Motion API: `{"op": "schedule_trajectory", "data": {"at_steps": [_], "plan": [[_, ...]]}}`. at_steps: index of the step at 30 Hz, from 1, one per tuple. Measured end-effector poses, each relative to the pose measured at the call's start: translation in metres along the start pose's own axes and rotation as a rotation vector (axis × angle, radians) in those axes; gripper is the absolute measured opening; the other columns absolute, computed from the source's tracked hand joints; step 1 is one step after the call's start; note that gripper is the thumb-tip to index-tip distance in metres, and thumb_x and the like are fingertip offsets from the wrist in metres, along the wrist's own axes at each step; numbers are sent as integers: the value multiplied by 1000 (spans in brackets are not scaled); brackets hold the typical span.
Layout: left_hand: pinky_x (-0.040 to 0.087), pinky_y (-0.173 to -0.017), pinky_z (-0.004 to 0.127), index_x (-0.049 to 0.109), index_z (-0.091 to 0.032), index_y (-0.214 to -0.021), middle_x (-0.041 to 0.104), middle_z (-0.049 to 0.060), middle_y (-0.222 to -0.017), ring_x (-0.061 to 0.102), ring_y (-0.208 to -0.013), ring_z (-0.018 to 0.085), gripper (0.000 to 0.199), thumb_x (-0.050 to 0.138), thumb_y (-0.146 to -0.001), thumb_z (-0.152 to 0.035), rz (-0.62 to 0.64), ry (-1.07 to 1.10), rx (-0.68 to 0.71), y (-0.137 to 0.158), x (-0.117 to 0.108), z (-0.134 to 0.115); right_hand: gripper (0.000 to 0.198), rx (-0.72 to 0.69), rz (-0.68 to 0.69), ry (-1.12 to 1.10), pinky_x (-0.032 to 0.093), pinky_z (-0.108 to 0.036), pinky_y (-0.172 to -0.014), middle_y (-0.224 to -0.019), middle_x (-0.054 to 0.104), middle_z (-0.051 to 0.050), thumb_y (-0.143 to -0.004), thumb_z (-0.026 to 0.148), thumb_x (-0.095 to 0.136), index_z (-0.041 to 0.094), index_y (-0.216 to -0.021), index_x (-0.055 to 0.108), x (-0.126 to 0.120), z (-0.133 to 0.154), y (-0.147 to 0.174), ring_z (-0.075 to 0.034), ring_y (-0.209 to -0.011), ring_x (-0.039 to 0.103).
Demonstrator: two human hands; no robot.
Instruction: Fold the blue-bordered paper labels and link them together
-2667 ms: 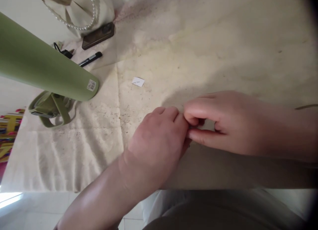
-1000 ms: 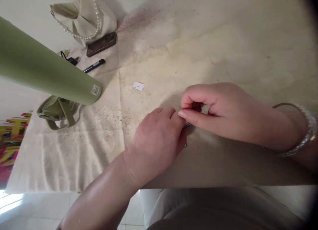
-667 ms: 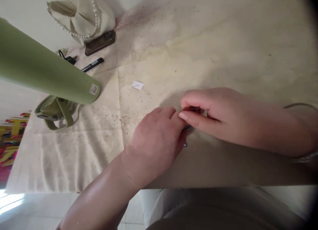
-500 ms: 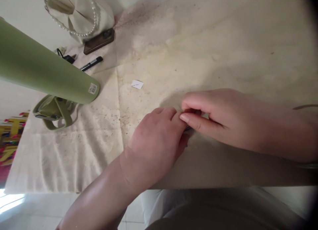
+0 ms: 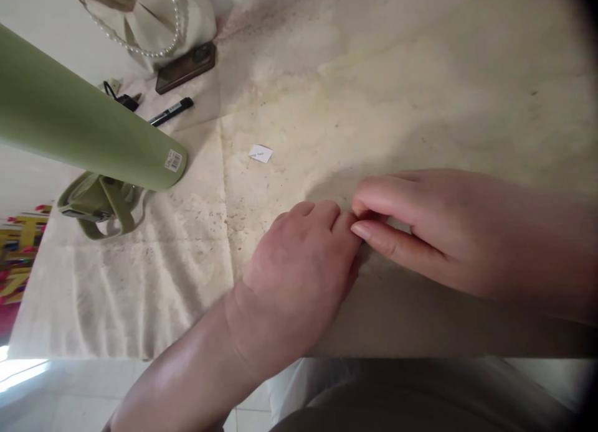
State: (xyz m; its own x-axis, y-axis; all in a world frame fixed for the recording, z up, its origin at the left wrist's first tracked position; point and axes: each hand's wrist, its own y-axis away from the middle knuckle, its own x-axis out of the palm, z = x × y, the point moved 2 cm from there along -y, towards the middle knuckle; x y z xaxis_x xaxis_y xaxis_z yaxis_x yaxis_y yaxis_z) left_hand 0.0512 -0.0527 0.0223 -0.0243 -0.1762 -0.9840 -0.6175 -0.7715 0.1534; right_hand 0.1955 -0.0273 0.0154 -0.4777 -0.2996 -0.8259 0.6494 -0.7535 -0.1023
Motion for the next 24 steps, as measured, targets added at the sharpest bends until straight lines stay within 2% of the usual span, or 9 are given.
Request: {"op": "schedule_trajectory", "data": {"at_steps": [9,24], "plan": [[48,-73,37,59,-17,-95,62,4,-95,56,-86,22,16,56,-82,-26,-34,-9,9,1,1,0,28,6,33,-25,27,-28,-49,-63,56,0,-90,38,41,21,-69,48,1,-4,-1,-13,-53,46],[50,-74,40,60,-17,-96,61,5,-92,56,-87,23,15,55,-82,-22,-19,-10,14,2,0,-2,27,-16,24,-32,30,-29,-52,-68,61,-1,-90,38,41,21,-74,54,2,-5,0,-15,-57,51]]}}
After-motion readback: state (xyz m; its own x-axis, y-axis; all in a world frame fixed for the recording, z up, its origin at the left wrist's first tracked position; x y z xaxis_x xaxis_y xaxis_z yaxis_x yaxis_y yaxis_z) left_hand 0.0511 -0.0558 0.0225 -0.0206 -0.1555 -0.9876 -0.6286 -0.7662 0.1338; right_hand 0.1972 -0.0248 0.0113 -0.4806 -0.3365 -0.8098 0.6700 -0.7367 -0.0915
